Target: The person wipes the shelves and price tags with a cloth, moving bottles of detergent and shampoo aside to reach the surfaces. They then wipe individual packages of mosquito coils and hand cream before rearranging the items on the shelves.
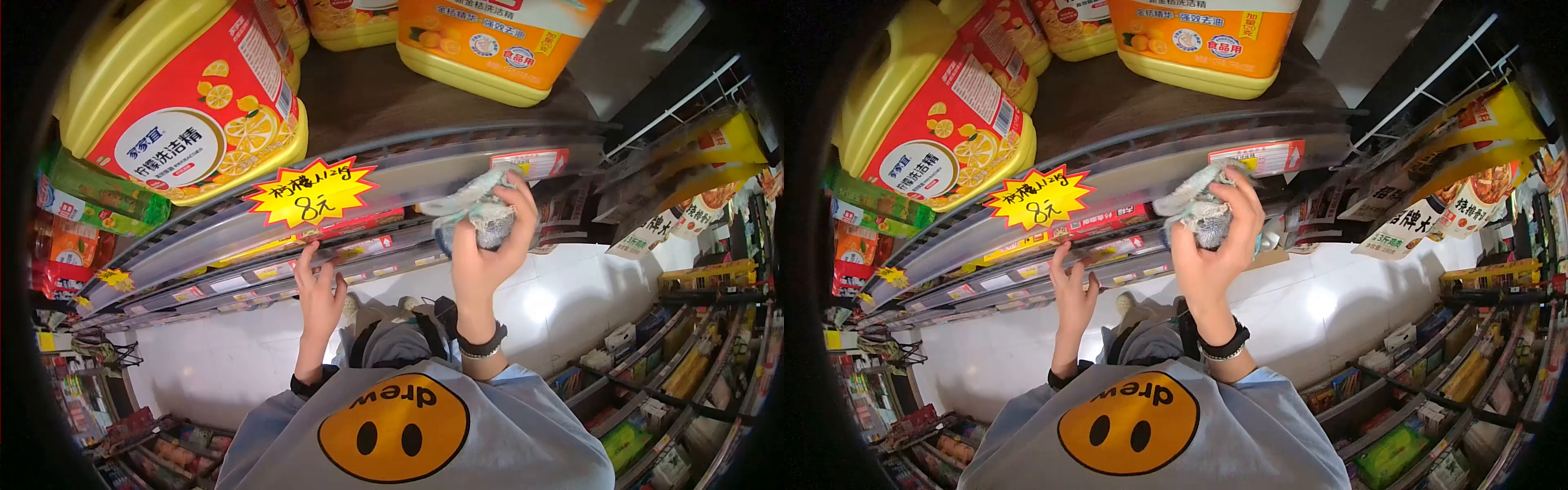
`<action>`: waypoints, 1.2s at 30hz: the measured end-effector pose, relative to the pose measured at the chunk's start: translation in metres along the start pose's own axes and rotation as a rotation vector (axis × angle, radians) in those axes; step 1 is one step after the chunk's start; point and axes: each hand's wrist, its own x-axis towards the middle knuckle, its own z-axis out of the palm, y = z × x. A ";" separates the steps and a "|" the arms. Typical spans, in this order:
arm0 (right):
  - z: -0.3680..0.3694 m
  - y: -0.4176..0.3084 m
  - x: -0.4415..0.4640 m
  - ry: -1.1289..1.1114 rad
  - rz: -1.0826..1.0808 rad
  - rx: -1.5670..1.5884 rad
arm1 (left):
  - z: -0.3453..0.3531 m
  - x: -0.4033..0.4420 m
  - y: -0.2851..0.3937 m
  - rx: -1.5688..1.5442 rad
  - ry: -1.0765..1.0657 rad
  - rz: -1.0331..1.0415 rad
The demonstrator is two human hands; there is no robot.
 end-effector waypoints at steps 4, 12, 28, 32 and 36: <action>-0.007 0.013 0.011 0.035 -0.074 -0.223 | -0.001 0.001 0.002 -0.025 0.031 -0.001; -0.014 0.025 0.034 0.279 0.059 -0.105 | 0.000 0.000 0.004 -0.043 0.044 0.000; 0.022 0.025 -0.003 0.115 -0.270 -0.387 | -0.025 0.007 0.003 -0.179 0.017 0.012; 0.024 0.016 -0.008 0.105 -0.158 -0.193 | -0.055 0.010 0.008 -0.216 0.159 0.018; 0.027 0.013 -0.017 0.091 -0.183 -0.193 | -0.099 0.008 -0.014 -0.023 0.356 0.179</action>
